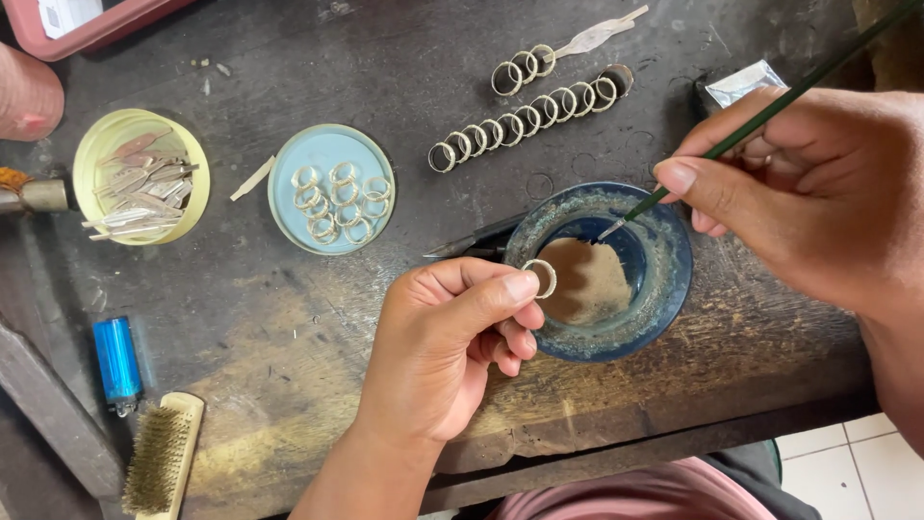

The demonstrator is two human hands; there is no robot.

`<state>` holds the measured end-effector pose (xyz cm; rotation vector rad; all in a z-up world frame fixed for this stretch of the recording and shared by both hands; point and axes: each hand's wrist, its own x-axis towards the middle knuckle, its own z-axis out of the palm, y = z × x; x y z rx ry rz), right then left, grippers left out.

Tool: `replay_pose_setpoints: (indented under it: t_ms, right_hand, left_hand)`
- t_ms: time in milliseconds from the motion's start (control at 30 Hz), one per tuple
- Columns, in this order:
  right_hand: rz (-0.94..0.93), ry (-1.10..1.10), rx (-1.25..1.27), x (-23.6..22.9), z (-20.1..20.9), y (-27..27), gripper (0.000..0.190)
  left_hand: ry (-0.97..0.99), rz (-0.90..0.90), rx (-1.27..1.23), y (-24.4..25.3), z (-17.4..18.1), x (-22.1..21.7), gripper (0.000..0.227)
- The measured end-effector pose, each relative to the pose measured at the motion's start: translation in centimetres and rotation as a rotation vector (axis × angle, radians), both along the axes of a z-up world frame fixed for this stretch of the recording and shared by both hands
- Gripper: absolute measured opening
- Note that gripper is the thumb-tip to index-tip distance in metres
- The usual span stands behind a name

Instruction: Applying a liquid or paste to small metal rings using a fine-tipped brush.

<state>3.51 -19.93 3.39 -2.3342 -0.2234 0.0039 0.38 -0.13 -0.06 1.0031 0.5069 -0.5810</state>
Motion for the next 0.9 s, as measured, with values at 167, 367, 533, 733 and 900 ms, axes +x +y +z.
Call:
replay_pose_setpoints:
  t_ms: [167, 367, 533, 733, 900]
  right_hand:
    - [0.056, 0.000, 0.043, 0.1, -0.5, -0.5, 0.009]
    - [0.000, 0.003, -0.027, 0.0, 0.1, 0.1, 0.009]
    - [-0.001, 0.035, 0.179, -0.2, -0.8, -0.6, 0.008]
    - [0.236, -0.170, 0.352, -1.8, -2.3, -1.9, 0.011]
    - [0.394, -0.317, 0.249, -1.8, -0.6, -0.8, 0.011]
  left_hand:
    - [0.007, 0.006, 0.001, 0.0, 0.0, 0.0, 0.011]
    - [0.013, 0.010, 0.001, -0.1, 0.0, 0.0, 0.010]
    - [0.013, 0.017, 0.001, -0.1, 0.0, 0.0, 0.010]
    - [0.023, 0.013, 0.011, -0.3, 0.3, -0.1, 0.010]
    - [0.009, 0.027, 0.045, -0.4, 0.4, -0.2, 0.012]
